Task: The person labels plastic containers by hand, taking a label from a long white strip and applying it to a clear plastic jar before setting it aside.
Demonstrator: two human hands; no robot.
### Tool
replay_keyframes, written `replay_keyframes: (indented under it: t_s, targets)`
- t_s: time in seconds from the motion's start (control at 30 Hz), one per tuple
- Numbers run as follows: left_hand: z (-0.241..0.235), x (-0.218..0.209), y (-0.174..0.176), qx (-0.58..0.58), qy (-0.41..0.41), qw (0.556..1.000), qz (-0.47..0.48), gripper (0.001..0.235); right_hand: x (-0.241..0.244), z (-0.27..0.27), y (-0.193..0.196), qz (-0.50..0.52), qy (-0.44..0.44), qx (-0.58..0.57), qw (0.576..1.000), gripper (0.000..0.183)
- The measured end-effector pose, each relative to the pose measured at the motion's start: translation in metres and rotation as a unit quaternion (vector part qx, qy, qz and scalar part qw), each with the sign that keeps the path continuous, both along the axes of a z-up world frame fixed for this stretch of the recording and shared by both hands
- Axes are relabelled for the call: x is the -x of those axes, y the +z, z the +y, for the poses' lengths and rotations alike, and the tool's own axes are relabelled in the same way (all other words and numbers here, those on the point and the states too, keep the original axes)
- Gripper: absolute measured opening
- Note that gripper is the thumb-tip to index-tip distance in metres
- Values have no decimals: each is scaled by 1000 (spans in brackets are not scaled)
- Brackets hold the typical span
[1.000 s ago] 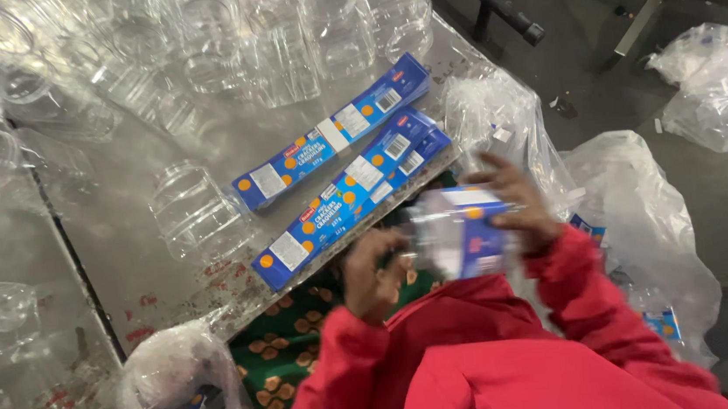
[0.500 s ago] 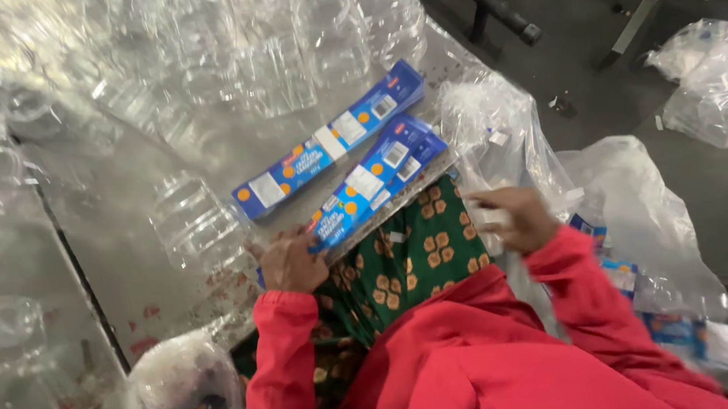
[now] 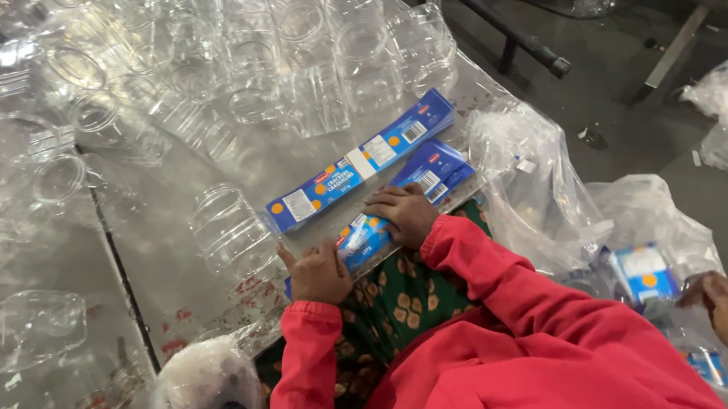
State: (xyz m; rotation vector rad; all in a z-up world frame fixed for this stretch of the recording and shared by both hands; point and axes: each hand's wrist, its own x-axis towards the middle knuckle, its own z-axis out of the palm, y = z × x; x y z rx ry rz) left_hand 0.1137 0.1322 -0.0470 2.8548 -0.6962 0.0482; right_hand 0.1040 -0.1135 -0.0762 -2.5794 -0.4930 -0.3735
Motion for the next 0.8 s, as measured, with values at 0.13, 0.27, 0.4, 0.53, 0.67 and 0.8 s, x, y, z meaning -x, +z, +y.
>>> replay_keyframes:
  t_s: [0.13,0.27,0.4,0.53,0.67,0.8]
  targets:
    - [-1,1,-1,95,-56,989,-97,21,-4,0,-15,-49,-38,-19,998,53]
    - [9,10,1,59,-46,994,-83,27,-2,0,-19,-117,-53,-10,992,49]
    - [17,20,-13,80,-37,982,-170,40,6,4,-12,-150,-70,-27,986,32]
    - [30,6,-16,46,60,982,-173,26,12,8,4,-261,-87,2,961,22]
    - [86,9,38,5,154,970,-187,16,9,-7,21,-211,-110,-18,971,8]
    - [82,49,70,-4,108,972,-210,43,40,29,39,-50,2,9,999,13]
